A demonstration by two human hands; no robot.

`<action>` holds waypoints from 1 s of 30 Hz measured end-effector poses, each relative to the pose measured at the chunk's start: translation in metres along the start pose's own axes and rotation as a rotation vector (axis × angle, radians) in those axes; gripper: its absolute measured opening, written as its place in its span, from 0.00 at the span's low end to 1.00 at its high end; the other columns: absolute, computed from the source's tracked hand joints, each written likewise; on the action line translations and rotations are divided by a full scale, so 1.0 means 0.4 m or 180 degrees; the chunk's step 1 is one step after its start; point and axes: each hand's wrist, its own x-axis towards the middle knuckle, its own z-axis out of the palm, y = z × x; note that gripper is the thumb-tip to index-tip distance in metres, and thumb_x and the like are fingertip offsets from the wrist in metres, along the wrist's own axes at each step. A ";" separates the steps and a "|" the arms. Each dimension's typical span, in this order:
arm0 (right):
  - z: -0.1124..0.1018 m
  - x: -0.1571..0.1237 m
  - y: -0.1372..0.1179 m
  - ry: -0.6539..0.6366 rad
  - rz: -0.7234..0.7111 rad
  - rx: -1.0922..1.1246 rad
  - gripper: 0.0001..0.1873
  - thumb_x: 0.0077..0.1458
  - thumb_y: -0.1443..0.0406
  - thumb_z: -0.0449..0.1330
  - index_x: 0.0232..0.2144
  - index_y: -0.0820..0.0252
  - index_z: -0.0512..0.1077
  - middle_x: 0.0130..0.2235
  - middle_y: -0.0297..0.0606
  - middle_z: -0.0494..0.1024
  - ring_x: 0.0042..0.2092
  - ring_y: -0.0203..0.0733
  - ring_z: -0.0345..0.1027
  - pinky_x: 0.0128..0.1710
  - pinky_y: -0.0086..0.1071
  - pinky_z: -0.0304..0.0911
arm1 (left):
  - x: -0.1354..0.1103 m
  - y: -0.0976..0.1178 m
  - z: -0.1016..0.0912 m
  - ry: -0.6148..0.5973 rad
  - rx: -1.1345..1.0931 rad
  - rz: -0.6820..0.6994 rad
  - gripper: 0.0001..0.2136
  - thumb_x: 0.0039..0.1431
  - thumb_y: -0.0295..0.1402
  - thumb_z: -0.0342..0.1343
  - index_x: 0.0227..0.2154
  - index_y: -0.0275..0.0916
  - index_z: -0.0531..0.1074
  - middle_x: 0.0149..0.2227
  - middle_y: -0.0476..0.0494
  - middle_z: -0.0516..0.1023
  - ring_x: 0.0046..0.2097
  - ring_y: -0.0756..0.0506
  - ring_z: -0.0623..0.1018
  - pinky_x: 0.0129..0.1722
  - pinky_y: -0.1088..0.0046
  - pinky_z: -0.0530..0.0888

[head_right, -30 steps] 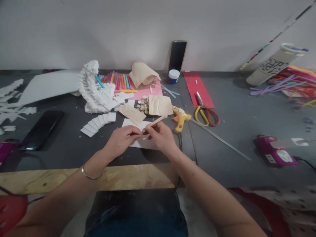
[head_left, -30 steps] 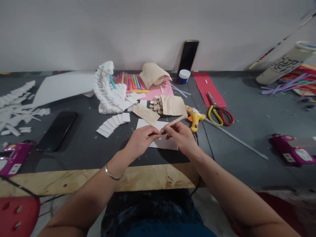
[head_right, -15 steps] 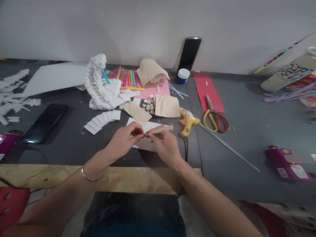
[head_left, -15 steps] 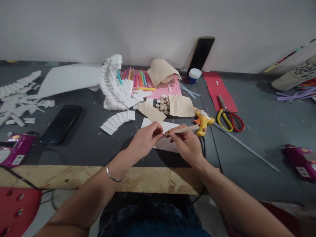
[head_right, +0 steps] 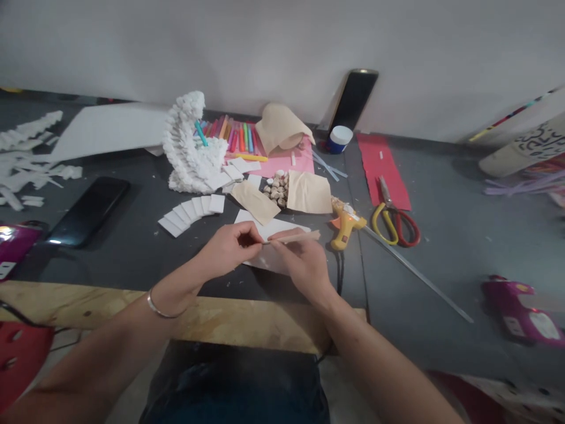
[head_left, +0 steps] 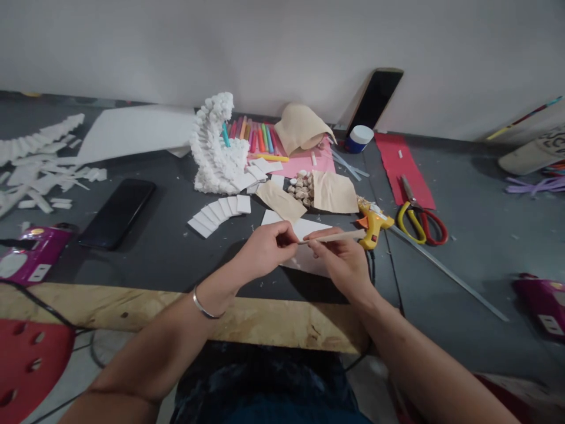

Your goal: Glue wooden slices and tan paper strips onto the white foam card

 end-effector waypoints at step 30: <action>0.001 -0.007 -0.047 -0.0901 -0.0698 -0.2973 0.11 0.64 0.62 0.51 0.36 0.58 0.72 0.29 0.38 0.79 0.27 0.40 0.71 0.23 0.31 0.45 | -0.014 0.026 -0.010 -0.0060 0.1393 0.0230 0.04 0.53 0.25 0.53 0.28 0.39 0.71 0.28 0.49 0.75 0.31 0.49 0.72 0.31 0.73 0.65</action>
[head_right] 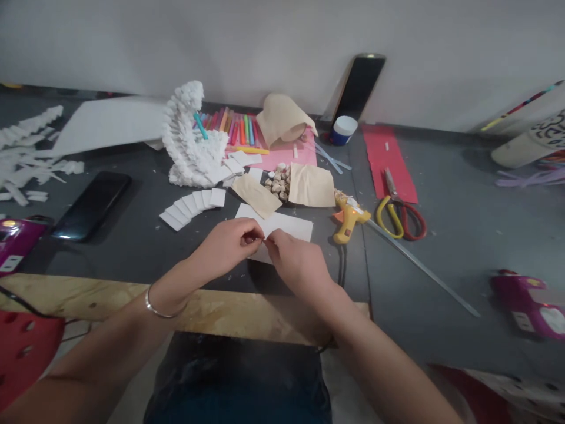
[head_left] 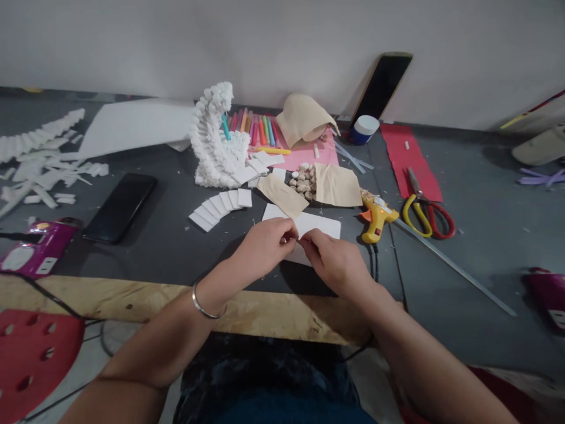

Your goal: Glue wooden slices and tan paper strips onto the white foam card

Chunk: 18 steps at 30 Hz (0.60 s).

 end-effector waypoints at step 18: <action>-0.006 0.000 0.010 0.0462 0.0412 0.1882 0.12 0.61 0.57 0.56 0.36 0.57 0.74 0.21 0.29 0.70 0.22 0.32 0.59 0.24 0.27 0.52 | 0.015 -0.010 0.009 0.0435 -0.1342 -0.0286 0.05 0.53 0.34 0.62 0.28 0.38 0.76 0.23 0.50 0.77 0.25 0.52 0.73 0.26 0.77 0.70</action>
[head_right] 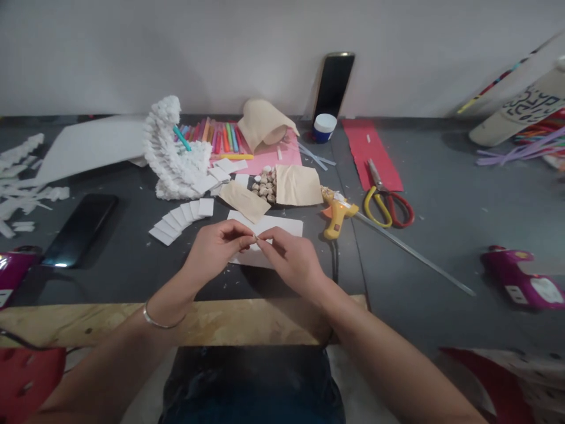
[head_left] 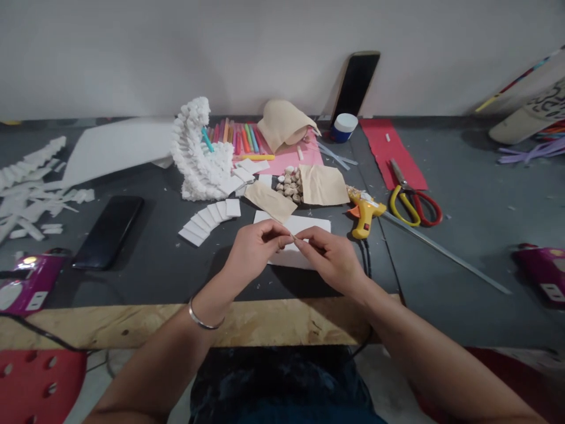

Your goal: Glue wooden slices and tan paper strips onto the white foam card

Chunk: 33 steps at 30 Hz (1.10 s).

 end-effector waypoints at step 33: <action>0.012 0.004 0.006 -0.0015 -0.0072 -0.0648 0.12 0.60 0.60 0.52 0.30 0.58 0.71 0.22 0.31 0.71 0.23 0.34 0.60 0.25 0.28 0.47 | -0.013 -0.008 0.036 0.0273 0.1176 0.0534 0.05 0.59 0.32 0.56 0.30 0.38 0.76 0.31 0.48 0.81 0.32 0.50 0.78 0.32 0.77 0.74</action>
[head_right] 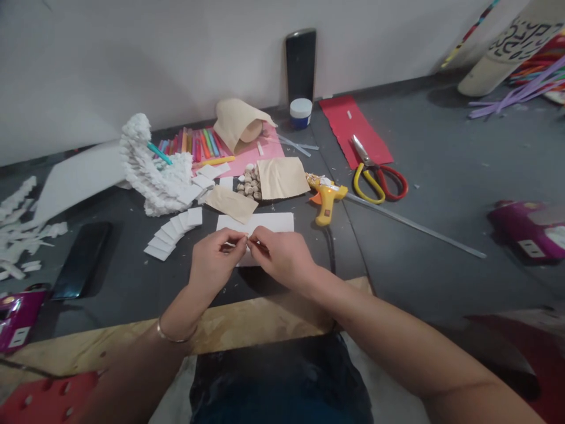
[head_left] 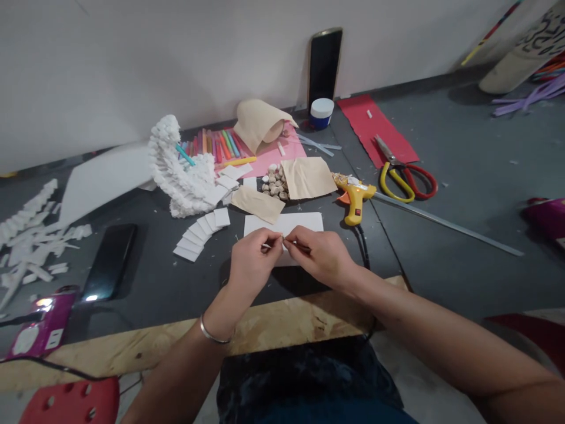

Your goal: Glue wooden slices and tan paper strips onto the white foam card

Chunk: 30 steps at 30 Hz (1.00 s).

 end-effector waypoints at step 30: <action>-0.010 0.007 0.024 0.0221 -0.0098 0.0146 0.12 0.61 0.59 0.54 0.35 0.58 0.74 0.27 0.34 0.79 0.25 0.34 0.67 0.27 0.26 0.52 | 0.007 -0.018 -0.003 -0.0241 -0.1553 -0.0455 0.09 0.56 0.37 0.62 0.35 0.40 0.82 0.36 0.45 0.82 0.33 0.48 0.82 0.32 0.73 0.83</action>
